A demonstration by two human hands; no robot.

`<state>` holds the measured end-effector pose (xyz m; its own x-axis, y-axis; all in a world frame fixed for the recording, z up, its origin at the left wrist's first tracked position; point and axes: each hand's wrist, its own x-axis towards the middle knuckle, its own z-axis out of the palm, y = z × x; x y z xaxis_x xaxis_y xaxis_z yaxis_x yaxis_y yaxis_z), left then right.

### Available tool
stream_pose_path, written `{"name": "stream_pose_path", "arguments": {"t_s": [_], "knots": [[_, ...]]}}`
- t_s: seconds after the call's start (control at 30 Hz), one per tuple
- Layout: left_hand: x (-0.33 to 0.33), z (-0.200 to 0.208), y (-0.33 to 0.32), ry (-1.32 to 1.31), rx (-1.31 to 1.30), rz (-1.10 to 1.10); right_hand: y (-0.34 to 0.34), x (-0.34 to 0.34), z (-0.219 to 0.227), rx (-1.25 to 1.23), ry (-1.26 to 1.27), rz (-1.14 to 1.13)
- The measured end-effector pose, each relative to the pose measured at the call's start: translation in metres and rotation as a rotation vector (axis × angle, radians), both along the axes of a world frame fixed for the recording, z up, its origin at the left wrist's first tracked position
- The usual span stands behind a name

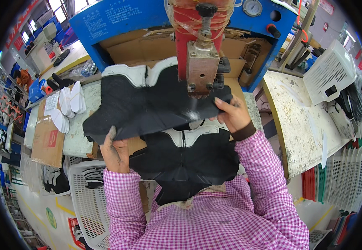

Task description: The person assembles shoe components by hand, placing white insoles into black uppers and pressing them into place. The person repeatedly handles the shoe parts, aligns them, and sets them on the work surface.

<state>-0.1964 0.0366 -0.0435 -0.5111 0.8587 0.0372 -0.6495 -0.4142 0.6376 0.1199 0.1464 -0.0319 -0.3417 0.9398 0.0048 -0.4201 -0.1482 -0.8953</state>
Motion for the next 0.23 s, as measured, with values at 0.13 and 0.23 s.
{"name": "stream_pose_path", "arguments": {"t_s": [0.13,0.23], "knots": [[0.02,0.001,-0.019,-0.048,-0.024,-0.189,-0.033,0.036,-0.003,-0.052,-0.036,-0.072],[0.041,0.001,-0.02,-0.1,-0.017,-0.306,-0.058,0.066,0.004,-0.034,0.0,-0.086]]}}
